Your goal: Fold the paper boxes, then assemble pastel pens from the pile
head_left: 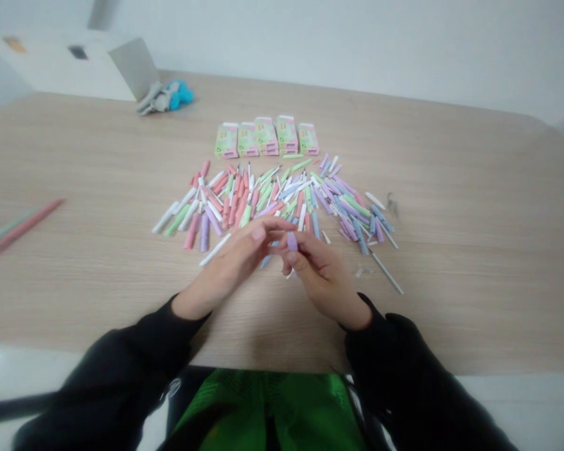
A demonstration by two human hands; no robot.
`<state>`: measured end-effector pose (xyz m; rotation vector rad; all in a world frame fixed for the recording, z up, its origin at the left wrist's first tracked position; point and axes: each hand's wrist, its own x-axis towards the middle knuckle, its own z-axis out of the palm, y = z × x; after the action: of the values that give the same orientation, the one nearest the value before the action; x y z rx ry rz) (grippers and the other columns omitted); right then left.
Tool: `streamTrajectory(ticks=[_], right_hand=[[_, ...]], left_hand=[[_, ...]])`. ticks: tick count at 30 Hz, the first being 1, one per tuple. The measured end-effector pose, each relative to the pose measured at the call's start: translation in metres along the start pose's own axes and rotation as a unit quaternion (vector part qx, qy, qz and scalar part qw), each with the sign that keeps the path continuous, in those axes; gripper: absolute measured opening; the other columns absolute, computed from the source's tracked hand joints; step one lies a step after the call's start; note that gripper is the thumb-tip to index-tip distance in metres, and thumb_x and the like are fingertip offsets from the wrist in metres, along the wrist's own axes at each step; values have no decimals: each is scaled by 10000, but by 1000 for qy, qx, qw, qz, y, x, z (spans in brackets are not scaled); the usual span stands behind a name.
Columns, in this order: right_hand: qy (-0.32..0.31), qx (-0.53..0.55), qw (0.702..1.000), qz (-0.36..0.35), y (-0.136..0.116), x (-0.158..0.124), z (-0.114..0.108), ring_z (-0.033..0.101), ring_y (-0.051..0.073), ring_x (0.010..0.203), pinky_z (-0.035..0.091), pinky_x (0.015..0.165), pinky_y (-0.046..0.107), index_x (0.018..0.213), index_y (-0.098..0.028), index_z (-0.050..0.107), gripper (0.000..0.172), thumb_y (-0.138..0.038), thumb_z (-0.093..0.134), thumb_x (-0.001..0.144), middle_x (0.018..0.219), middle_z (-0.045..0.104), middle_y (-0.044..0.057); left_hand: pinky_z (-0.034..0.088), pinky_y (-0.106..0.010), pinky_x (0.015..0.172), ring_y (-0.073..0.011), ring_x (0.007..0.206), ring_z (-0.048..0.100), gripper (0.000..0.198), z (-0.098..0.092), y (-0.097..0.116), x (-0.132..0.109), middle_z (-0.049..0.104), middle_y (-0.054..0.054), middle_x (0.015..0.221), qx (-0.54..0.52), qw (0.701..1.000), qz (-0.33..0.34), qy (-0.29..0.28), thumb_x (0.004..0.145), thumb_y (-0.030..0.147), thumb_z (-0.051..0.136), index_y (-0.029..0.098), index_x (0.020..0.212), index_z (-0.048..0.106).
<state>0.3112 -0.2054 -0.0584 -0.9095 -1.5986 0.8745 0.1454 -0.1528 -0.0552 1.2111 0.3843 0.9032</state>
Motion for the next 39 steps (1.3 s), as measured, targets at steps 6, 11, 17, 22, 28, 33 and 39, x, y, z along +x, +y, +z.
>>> streamTrajectory(ticks=[6, 11, 17, 22, 28, 33, 39], right_hand=[[-11, -121, 991, -59, 4, -5, 5, 621, 143, 771, 517, 732, 294, 1143, -205, 637, 199, -219, 496, 1003, 888, 688, 16], [-26, -143, 986, -87, 5, -4, 4, 679, 166, 911, 551, 800, 306, 1177, -188, 644, 243, -142, 510, 981, 994, 735, 45], [-25, -186, 977, -99, 4, -5, 2, 690, 180, 1000, 557, 861, 330, 1213, -205, 648, 271, -149, 512, 985, 1139, 733, 71], [-33, -230, 968, -98, 3, -3, -7, 670, 179, 932, 540, 820, 309, 1132, -158, 644, 195, -152, 500, 1000, 1018, 717, 86], [-53, -367, 921, -118, 2, -1, -17, 673, 224, 909, 526, 796, 340, 1132, -117, 643, 227, -122, 459, 999, 998, 719, 123], [-72, -420, 897, -118, 2, -2, -18, 662, 218, 879, 513, 762, 324, 1149, -119, 639, 249, -104, 446, 992, 980, 720, 108], [-94, -454, 880, -107, 3, -3, -17, 649, 224, 914, 499, 771, 338, 1161, -135, 638, 265, -103, 439, 990, 1021, 721, 113]], left_hand=[[510, -375, 970, -258, 1119, 632, 431, 12, 9, -5, 706, -101, 1152, 23, 999, 8, -30, 1000, 515, 474, 192, 1008, 760], [482, -347, 1011, -243, 1158, 613, 314, 2, 7, -11, 670, -101, 1231, 80, 997, 13, -11, 1007, 384, 526, 195, 989, 776], [517, -300, 883, -190, 987, 640, 217, 1, 9, -11, 691, -82, 1101, 18, 1000, -4, -12, 979, 312, 564, 203, 1037, 743], [494, -288, 746, -164, 839, 617, 92, -6, 16, -13, 667, -43, 903, 223, 970, 68, 69, 931, 273, 665, 194, 905, 702], [480, -301, 737, -159, 774, 621, 75, -9, 20, -15, 672, -33, 824, 438, 885, 138, 67, 919, 202, 648, 173, 853, 671], [485, -319, 753, -181, 795, 627, 76, -6, 21, -14, 673, -49, 833, 517, 839, 160, 52, 909, 172, 589, 173, 862, 649], [452, -280, 653, -149, 688, 575, 92, -8, 20, -16, 642, -23, 766, 556, 817, 147, 36, 892, 164, 553, 178, 861, 638]])
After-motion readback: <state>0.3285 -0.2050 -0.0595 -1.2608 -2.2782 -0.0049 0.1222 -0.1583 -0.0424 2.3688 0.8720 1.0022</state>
